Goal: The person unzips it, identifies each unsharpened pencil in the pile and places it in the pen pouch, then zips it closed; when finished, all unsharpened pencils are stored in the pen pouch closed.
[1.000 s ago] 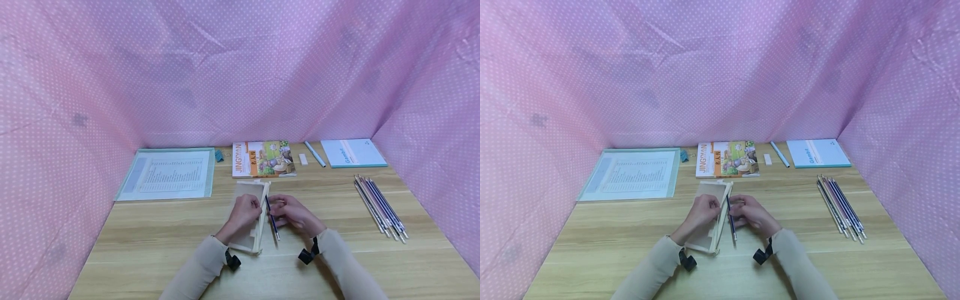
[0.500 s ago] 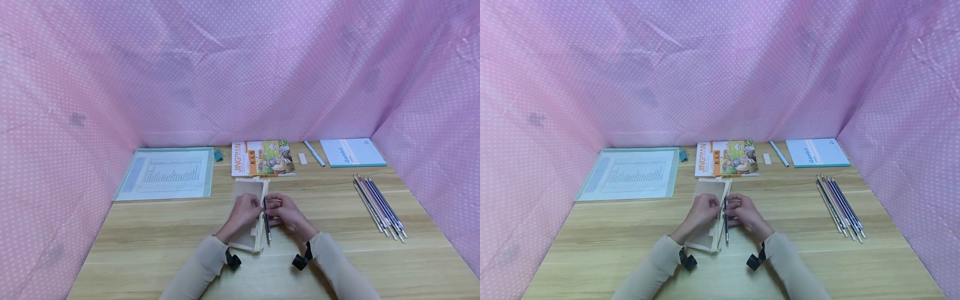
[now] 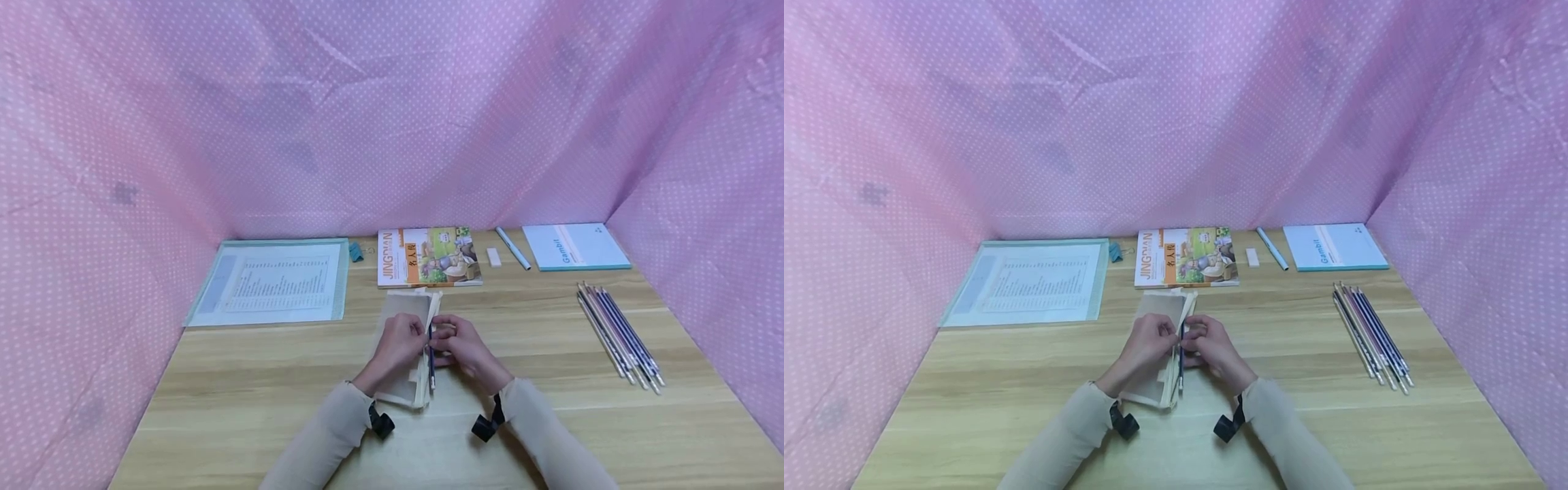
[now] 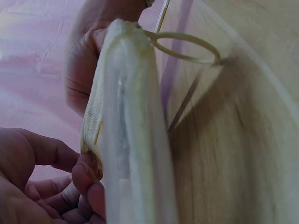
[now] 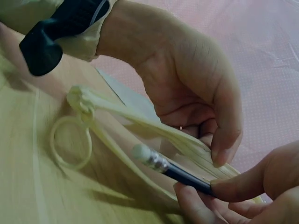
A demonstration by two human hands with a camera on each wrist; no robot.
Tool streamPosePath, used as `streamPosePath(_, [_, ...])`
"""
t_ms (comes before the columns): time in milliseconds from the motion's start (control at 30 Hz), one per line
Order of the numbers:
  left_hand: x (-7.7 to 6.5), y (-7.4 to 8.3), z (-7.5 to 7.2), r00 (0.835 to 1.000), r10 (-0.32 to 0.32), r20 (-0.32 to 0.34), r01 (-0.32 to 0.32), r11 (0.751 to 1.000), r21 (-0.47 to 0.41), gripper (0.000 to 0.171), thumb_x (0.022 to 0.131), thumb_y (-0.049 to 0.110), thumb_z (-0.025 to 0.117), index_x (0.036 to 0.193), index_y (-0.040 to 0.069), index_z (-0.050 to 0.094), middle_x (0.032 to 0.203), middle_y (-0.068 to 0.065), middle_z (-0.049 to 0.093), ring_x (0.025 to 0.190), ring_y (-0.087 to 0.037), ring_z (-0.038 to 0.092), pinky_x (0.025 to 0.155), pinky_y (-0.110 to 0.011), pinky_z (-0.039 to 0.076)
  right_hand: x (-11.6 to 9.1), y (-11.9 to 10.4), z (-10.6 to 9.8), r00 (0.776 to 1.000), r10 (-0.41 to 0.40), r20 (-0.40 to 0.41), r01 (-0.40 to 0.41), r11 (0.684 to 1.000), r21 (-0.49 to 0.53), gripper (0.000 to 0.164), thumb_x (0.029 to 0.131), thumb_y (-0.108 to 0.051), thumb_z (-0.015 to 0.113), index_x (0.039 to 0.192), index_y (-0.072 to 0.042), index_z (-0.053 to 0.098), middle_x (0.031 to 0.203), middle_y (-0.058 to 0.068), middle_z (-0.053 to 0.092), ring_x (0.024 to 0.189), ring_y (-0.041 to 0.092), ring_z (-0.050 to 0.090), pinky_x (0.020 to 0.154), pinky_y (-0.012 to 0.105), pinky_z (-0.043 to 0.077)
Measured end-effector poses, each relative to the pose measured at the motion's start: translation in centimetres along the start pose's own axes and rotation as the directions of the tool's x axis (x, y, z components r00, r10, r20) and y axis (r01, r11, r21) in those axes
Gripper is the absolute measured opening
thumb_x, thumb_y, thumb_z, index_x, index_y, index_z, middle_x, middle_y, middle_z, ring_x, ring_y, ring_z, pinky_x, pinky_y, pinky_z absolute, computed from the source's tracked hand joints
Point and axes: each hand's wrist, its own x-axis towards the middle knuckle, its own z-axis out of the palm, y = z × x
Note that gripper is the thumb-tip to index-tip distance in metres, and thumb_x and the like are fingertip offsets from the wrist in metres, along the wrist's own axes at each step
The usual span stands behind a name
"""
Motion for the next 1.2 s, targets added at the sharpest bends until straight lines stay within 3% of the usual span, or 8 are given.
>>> streamPosePath(433, [0.0, 0.1, 0.1, 1.0, -0.019, -0.015, 0.019, 0.999, -0.038, 0.011, 0.085, 0.006, 0.068, 0.074, 0.005, 0.069, 0.058, 0.003, 0.054, 0.05, -0.009, 0.046, 0.046, -0.021, 0.033, 0.1, 0.4, 0.9, 0.998, -0.062, -0.018, 0.063, 0.998, 0.017, 0.048, 0.091, 0.015, 0.049, 0.137, 0.007, 0.039, 0.096, 0.01, 0.065, 0.078, 0.014, 0.066, 0.064, 0.032, 0.061])
streamPosePath(667, [0.0, 0.2, 0.2, 0.999, -0.007, -0.033, 0.006, 1.0, -0.027, 0.012, 0.084, 0.006, 0.07, 0.072, 0.005, 0.067, 0.057, 0.004, 0.053, 0.05, -0.008, 0.045, 0.046, -0.02, 0.032, -0.2, 0.1, 0.9, 1.0, -0.028, 0.004, 0.028, 1.0, 0.012, 0.041, 0.098, 0.009, 0.041, 0.138, 0.01, 0.04, 0.105, 0.017, 0.068, 0.079, 0.013, 0.068, 0.069, 0.032, 0.062])
streamPosePath(833, [0.1, 0.1, 0.2, 0.999, -0.023, -0.026, 0.023, 0.999, -0.033, 0.015, 0.086, 0.011, 0.073, 0.073, 0.005, 0.067, 0.06, 0.003, 0.055, 0.051, -0.008, 0.047, 0.046, -0.02, 0.034, -0.4, -0.2, 0.7, 1.0, -0.013, 0.012, 0.013, 1.0, 0.006, 0.042, 0.099, 0.006, 0.042, 0.14, 0.008, 0.04, 0.109, 0.02, 0.069, 0.082, 0.013, 0.069, 0.073, 0.034, 0.062])
streamPosePath(1033, [0.1, 0.1, 0.3, 1.0, -0.001, -0.024, 0.001, 1.0, -0.016, 0.014, 0.086, 0.011, 0.073, 0.075, 0.004, 0.068, 0.062, -0.001, 0.06, 0.051, -0.009, 0.05, 0.046, -0.019, 0.037, -0.5, -0.3, 0.0, 0.999, -0.017, 0.04, 0.017, 1.0, 0.008, 0.043, 0.098, 0.004, 0.044, 0.141, 0.007, 0.039, 0.114, 0.022, 0.07, 0.088, 0.015, 0.071, 0.077, 0.037, 0.062])
streamPosePath(1200, [0.1, 0.2, 0.2, 1.0, -0.028, -0.004, 0.028, 0.999, -0.026, 0.01, 0.086, 0.009, 0.071, 0.078, 0.004, 0.07, 0.065, -0.002, 0.063, 0.053, -0.01, 0.053, 0.048, -0.02, 0.039, -0.3, -0.1, -0.4, 0.998, -0.006, 0.057, 0.007, 1.0, -0.004, 0.044, 0.099, 0.002, 0.044, 0.143, 0.006, 0.037, 0.124, 0.027, 0.066, 0.094, 0.017, 0.071, 0.079, 0.038, 0.062])
